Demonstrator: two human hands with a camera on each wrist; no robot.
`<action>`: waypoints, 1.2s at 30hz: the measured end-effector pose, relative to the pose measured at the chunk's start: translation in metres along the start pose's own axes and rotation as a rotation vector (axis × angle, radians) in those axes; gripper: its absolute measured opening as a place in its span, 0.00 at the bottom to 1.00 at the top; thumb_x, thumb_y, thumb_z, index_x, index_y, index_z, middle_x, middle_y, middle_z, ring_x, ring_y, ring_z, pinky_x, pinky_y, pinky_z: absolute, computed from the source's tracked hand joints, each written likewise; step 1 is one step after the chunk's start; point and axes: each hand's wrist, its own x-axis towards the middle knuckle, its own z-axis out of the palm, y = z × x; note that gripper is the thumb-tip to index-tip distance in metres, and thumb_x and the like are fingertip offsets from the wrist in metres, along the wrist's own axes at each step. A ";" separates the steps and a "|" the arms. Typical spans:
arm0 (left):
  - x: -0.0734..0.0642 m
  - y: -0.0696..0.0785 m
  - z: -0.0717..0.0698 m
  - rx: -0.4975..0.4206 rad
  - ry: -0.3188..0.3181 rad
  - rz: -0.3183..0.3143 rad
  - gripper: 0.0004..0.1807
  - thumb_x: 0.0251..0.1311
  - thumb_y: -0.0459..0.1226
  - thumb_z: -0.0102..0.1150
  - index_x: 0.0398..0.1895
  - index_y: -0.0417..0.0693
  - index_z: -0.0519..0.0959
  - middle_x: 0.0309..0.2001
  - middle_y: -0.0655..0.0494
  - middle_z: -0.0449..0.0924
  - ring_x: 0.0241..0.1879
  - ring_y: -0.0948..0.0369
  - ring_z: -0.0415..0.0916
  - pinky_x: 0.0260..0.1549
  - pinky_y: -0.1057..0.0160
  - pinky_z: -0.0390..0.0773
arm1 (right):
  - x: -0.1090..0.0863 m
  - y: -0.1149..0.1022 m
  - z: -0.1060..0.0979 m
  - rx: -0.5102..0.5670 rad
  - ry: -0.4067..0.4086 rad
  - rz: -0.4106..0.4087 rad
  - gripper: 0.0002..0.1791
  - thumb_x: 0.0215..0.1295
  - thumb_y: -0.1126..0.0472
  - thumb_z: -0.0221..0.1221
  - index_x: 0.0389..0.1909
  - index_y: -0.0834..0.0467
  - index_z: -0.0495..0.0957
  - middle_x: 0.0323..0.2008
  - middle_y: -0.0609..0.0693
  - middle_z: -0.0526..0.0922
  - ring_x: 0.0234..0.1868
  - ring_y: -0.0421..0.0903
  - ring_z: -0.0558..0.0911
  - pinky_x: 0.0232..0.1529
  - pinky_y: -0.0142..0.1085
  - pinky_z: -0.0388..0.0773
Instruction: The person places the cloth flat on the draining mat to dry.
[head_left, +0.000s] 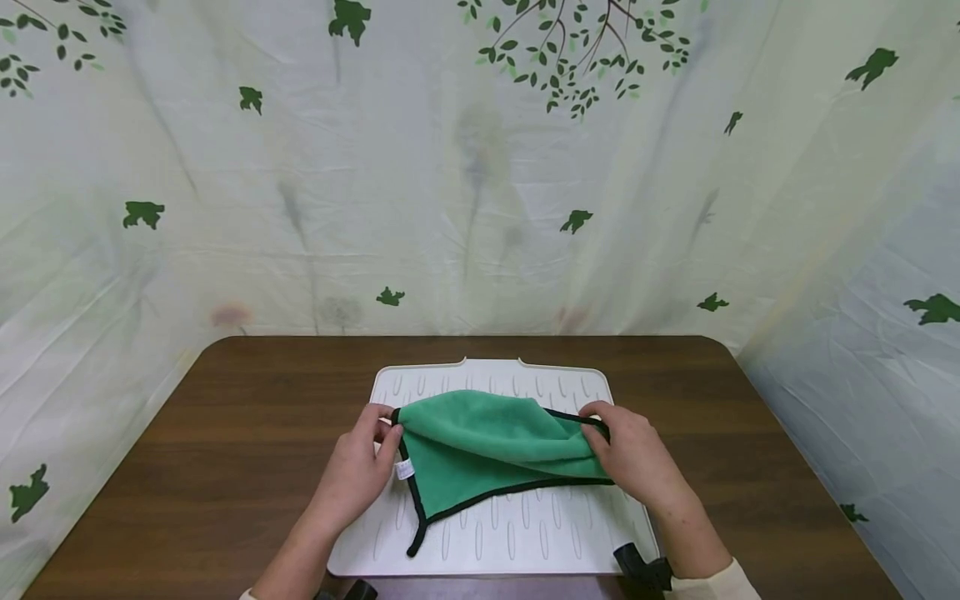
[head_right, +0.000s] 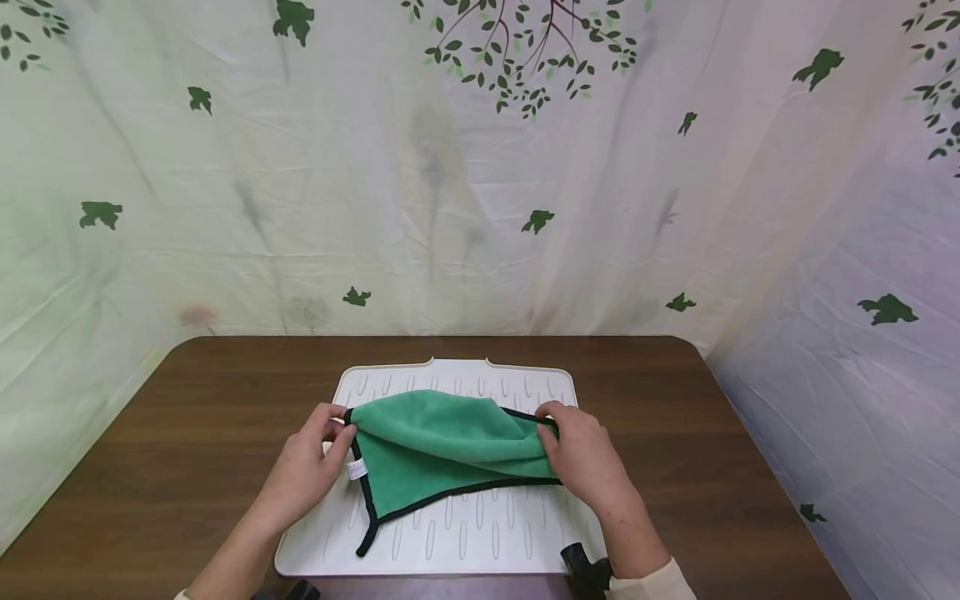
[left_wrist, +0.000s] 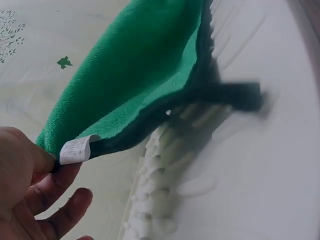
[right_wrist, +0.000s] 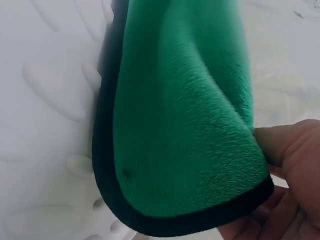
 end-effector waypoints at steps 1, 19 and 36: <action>0.000 0.000 0.000 -0.002 0.005 -0.007 0.11 0.73 0.35 0.56 0.54 0.44 0.74 0.33 0.53 0.82 0.24 0.63 0.69 0.23 0.66 0.70 | 0.000 0.000 0.000 -0.001 0.013 -0.006 0.12 0.71 0.62 0.63 0.53 0.56 0.82 0.51 0.56 0.87 0.44 0.50 0.82 0.46 0.49 0.83; 0.000 -0.005 0.006 0.062 -0.144 0.056 0.08 0.63 0.35 0.67 0.42 0.54 0.79 0.36 0.60 0.87 0.46 0.58 0.84 0.49 0.51 0.81 | 0.001 0.001 0.003 -0.019 0.070 -0.097 0.21 0.69 0.73 0.57 0.60 0.57 0.79 0.53 0.58 0.84 0.52 0.54 0.84 0.52 0.54 0.84; 0.000 -0.003 0.002 -0.061 -0.224 -0.059 0.25 0.68 0.39 0.64 0.65 0.47 0.70 0.48 0.47 0.84 0.31 0.62 0.79 0.29 0.62 0.78 | -0.002 0.001 0.002 -0.061 0.024 -0.037 0.24 0.71 0.69 0.58 0.67 0.56 0.74 0.59 0.62 0.83 0.55 0.59 0.85 0.52 0.57 0.84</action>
